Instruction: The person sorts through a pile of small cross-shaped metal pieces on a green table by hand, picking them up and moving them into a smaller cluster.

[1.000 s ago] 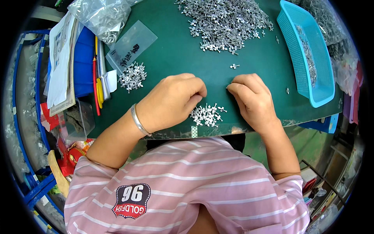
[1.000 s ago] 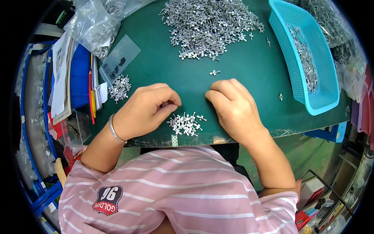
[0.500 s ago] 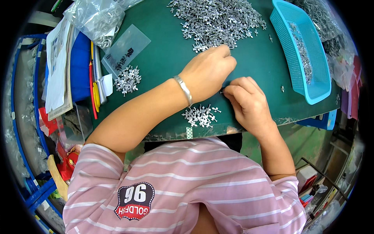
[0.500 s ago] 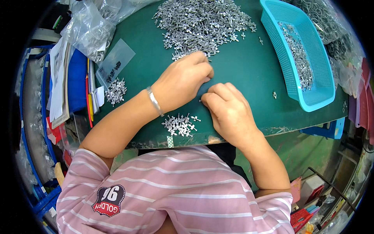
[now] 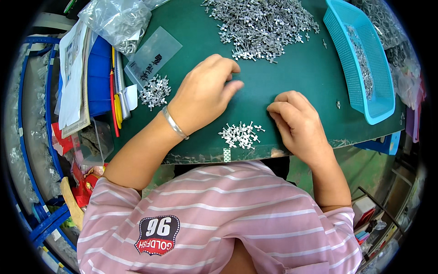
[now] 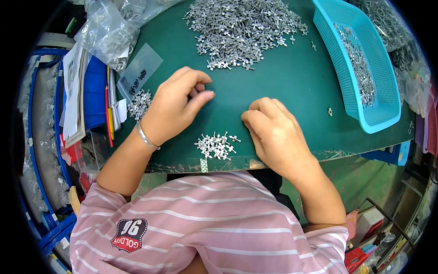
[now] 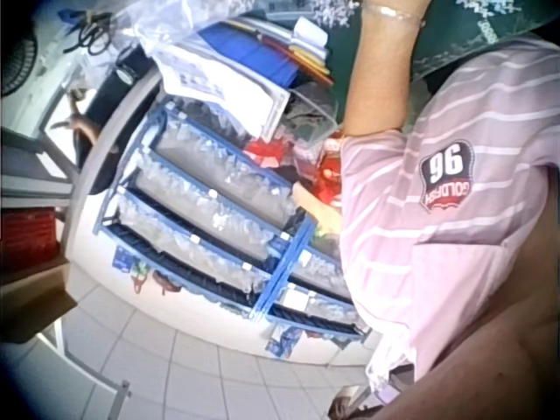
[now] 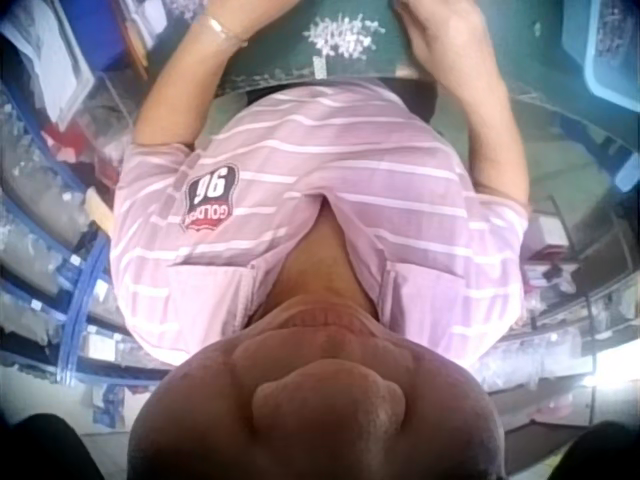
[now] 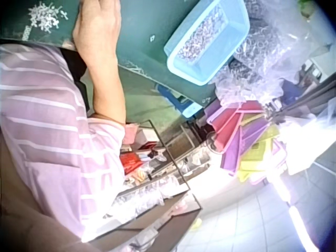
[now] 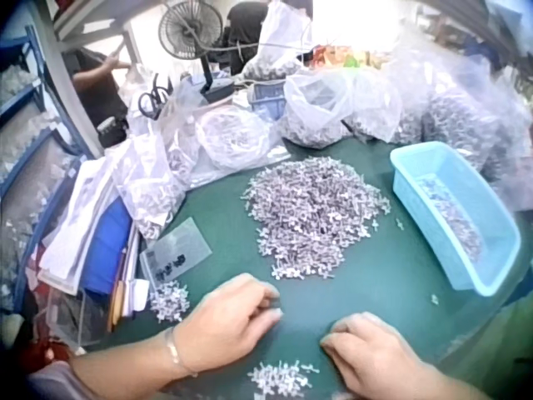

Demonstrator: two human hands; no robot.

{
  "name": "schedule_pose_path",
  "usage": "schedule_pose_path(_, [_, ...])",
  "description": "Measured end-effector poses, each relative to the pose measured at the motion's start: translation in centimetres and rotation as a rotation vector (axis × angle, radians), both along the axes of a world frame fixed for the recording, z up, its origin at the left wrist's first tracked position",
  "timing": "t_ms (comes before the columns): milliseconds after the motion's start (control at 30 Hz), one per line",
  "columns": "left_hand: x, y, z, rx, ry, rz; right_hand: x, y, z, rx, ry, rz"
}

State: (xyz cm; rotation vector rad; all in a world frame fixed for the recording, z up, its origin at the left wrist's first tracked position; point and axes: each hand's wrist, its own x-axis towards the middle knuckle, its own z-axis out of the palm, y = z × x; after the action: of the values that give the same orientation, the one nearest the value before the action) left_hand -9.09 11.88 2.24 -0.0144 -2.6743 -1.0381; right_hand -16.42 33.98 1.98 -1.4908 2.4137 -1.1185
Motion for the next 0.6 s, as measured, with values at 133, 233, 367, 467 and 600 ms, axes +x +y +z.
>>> schedule_pose_path(133, [-0.2, -0.1, -1.1, -0.167, 0.073, -0.082, 0.0, 0.2, 0.3, 0.023, -0.018, -0.092])
schedule_pose_path(233, [-0.1, 0.2, -1.1, -0.119, 0.109, -0.077, 0.1, 0.1, 0.0, 0.054, 0.018, -0.086])
schedule_pose_path(367, [0.7, 0.4, -0.2, 0.071, -0.079, -0.143, 0.0, 0.0, 0.1, 0.051, -0.002, -0.096])
schedule_pose_path(467, [0.9, -0.1, -0.6, -0.016, 0.064, -0.028, -0.1, -0.1, 0.3, 0.034, -0.017, -0.115])
schedule_pose_path(600, [1.2, -0.8, 0.5, 0.014, -0.008, 0.009, -0.4, 0.2, 0.5, 0.022, -0.051, -0.115])
